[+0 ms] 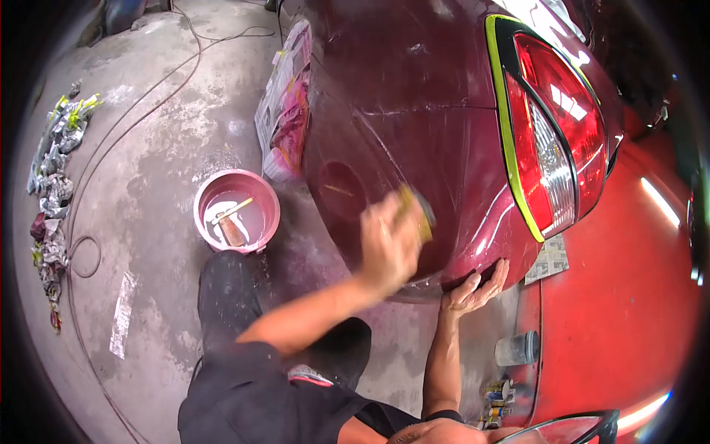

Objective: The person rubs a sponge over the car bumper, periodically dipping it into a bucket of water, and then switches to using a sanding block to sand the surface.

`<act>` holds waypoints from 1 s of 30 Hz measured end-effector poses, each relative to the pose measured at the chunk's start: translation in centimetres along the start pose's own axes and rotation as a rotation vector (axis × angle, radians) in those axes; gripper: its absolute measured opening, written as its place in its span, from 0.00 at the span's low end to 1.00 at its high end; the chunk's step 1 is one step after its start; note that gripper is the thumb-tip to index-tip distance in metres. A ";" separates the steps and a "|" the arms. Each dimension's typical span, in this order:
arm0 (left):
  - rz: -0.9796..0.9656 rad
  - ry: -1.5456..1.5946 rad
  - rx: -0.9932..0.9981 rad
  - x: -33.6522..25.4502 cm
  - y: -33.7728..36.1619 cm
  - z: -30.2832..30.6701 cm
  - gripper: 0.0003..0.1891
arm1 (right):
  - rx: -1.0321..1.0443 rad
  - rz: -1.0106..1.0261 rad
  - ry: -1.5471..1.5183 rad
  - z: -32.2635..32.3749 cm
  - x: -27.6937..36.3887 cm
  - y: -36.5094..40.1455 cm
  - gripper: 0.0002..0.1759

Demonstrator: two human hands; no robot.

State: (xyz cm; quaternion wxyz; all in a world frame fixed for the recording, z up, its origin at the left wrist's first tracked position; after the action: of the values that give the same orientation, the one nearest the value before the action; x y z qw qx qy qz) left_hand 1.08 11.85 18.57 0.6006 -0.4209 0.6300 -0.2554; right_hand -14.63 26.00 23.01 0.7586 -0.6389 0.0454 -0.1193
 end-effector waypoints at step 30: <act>0.298 -0.094 -0.158 15.5 -12.0 -2.3 0.12 | 0.007 0.008 0.035 0.1 0.1 -0.2 0.33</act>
State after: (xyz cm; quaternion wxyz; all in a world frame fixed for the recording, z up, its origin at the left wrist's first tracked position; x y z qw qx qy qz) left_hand 2.69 -7.78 20.45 0.6259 -0.3801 0.6746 -0.0931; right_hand -14.53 26.06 23.19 0.7605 -0.6338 0.0607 -0.1279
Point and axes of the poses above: each hand's wrist, its own y-axis away from the middle knuckle, its own z-axis out of the back of the hand, x = y × z, the point moved 4 cm from there along -y, towards the middle knuckle, and after that the axes turned 4 degrees about -z, right-handed, at the moved point
